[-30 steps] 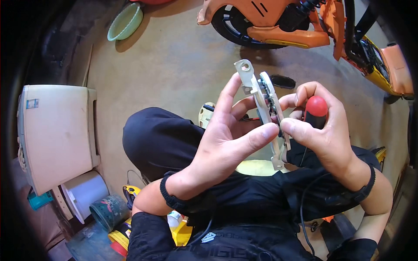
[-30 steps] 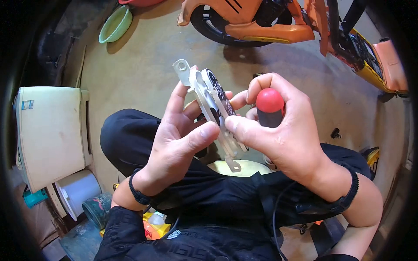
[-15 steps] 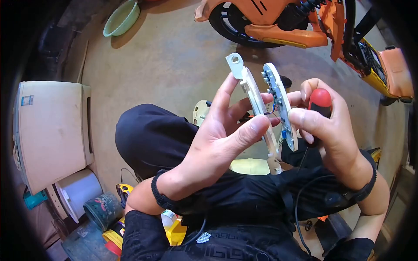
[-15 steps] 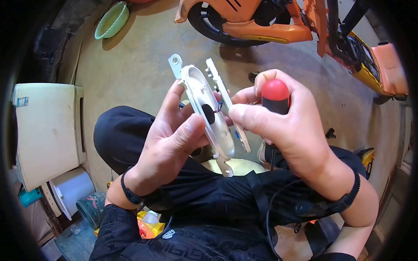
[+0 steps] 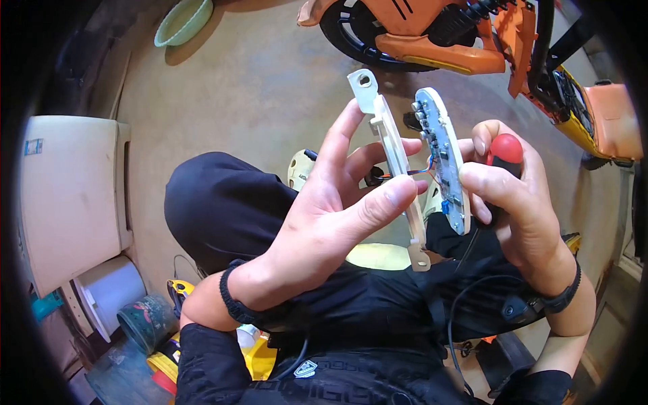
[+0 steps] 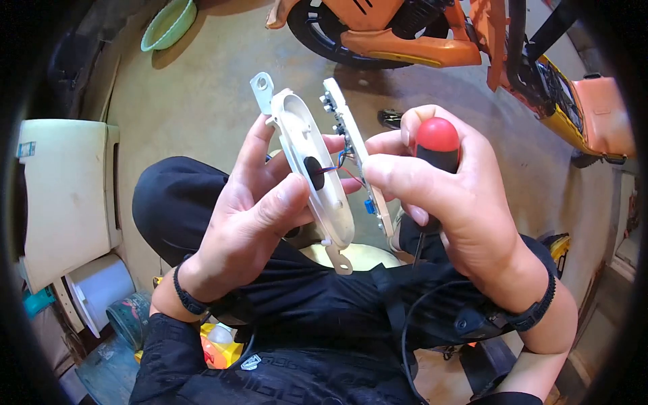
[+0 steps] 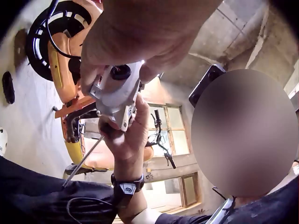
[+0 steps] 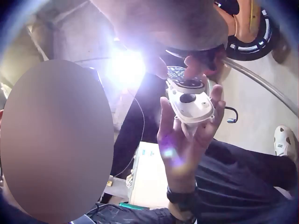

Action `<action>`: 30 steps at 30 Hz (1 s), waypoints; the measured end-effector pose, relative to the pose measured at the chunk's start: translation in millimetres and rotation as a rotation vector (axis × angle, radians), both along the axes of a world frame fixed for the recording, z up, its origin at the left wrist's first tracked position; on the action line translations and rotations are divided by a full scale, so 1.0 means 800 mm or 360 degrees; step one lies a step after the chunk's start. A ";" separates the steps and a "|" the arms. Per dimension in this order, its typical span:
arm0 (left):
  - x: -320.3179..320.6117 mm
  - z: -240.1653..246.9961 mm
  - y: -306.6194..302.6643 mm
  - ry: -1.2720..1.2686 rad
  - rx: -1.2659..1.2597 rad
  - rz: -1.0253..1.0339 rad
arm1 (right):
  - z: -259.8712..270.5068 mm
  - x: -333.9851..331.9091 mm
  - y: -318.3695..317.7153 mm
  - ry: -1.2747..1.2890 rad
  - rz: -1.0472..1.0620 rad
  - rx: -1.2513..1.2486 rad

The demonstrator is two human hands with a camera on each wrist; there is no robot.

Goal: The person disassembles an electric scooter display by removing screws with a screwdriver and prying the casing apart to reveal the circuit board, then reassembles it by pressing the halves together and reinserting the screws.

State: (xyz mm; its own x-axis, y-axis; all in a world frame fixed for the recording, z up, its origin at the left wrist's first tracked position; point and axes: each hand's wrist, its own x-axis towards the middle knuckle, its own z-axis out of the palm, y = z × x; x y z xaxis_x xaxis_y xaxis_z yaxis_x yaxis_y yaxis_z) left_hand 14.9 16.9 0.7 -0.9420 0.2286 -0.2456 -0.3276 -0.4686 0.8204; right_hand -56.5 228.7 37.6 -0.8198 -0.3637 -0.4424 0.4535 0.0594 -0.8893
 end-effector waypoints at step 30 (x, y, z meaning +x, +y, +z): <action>0.002 0.016 -0.017 -0.0022 0.0522 -0.0004 | -0.014 -0.018 0.006 -0.0383 0.0094 -0.0643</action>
State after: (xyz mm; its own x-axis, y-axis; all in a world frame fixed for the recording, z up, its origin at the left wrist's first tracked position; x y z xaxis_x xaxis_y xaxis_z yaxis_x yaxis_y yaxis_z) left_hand 16.7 3.7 13.3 -0.9384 0.3002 -0.1710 -0.3392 -0.7063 0.6213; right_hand -70.7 233.6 26.5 -0.6839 -0.5887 -0.4310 0.6560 -0.2375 -0.7164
